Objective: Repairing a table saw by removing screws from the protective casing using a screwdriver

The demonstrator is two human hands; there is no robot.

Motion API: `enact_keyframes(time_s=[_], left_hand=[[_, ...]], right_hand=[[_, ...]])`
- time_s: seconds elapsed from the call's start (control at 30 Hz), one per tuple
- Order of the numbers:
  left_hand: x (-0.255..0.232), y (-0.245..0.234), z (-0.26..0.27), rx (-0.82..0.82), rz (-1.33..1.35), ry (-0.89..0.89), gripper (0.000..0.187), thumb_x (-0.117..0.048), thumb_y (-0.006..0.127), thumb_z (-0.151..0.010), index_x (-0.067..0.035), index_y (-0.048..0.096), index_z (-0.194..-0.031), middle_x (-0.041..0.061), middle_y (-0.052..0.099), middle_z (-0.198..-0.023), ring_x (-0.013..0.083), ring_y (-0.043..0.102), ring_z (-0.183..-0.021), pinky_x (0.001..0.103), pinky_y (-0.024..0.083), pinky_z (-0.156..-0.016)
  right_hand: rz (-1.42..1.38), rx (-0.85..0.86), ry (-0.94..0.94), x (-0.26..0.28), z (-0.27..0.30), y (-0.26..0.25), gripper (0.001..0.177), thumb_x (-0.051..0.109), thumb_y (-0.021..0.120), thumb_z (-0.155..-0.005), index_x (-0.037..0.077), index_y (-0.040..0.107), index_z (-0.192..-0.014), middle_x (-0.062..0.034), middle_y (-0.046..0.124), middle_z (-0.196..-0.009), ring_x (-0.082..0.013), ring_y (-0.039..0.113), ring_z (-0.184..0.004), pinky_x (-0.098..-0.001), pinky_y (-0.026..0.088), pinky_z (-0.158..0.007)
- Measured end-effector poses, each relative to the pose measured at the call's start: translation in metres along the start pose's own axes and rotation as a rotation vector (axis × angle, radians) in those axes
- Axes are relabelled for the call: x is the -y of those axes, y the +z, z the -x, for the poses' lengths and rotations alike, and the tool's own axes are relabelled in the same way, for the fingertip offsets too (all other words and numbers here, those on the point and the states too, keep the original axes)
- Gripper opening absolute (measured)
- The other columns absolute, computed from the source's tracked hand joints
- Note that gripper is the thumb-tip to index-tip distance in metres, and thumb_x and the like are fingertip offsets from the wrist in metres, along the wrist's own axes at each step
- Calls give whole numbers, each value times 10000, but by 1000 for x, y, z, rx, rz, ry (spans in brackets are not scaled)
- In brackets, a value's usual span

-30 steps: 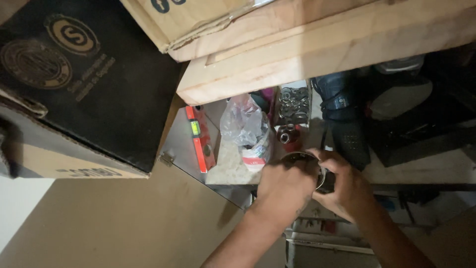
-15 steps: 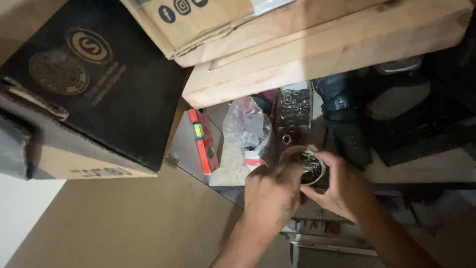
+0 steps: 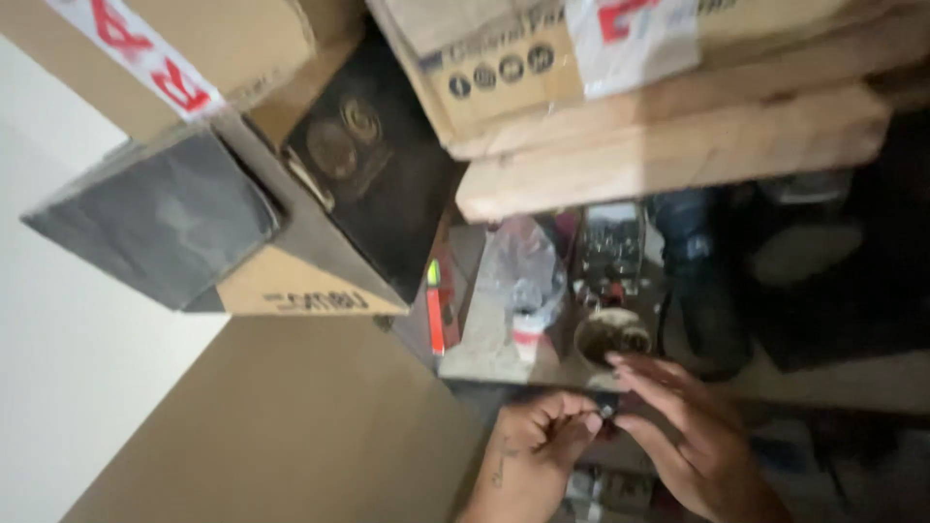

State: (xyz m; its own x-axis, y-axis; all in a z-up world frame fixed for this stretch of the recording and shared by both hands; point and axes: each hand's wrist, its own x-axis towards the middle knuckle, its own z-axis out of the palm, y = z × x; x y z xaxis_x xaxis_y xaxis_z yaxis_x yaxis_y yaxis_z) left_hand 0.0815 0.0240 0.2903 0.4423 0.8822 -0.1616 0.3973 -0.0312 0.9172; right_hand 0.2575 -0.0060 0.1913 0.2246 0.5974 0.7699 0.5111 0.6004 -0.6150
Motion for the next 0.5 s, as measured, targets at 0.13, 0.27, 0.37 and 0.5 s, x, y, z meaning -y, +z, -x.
enact_keyframes(time_s=[0.13, 0.27, 0.37, 0.5], left_hand=[[9, 0, 20, -35, -6, 255, 91, -69, 719, -990, -82, 781, -924, -65, 504, -676, 54, 379, -611, 244, 314, -551], [40, 3, 20, -37, 374, 340, 168, 82, 622, -959, 25, 694, -1100, 139, 780, -1062, 191, 757, -967, 312, 635, -893], [30, -4, 38, -164, 440, 243, 526, -82, 467, -674, 4, 726, -1123, 24, 516, -728, 109, 432, -656, 256, 303, -586], [37, -4, 46, -383, 605, 241, 257, 47, 437, -835, 44, 694, -847, 106, 552, -665, 160, 423, -550, 277, 262, -507]], right_hand=[[-152, 54, -172, 37, -9, -4, 227, 87, 677, -892, 98, 781, -1094, -124, 791, -1100, -183, 822, -957, -260, 640, -867], [-150, -5, -40, 51, -2, 4, 150, 73, 673, -881, 82, 798, -963, -114, 793, -1031, -186, 796, -912, -283, 637, -816], [-244, -149, 60, 69, -7, 5, 144, 32, 756, -761, 59, 795, -897, -97, 834, -962, -158, 818, -886, -250, 643, -844], [-346, -95, -124, 64, -10, 3, 207, 76, 785, -771, 71, 726, -969, -129, 831, -974, -164, 850, -915, -221, 688, -821]])
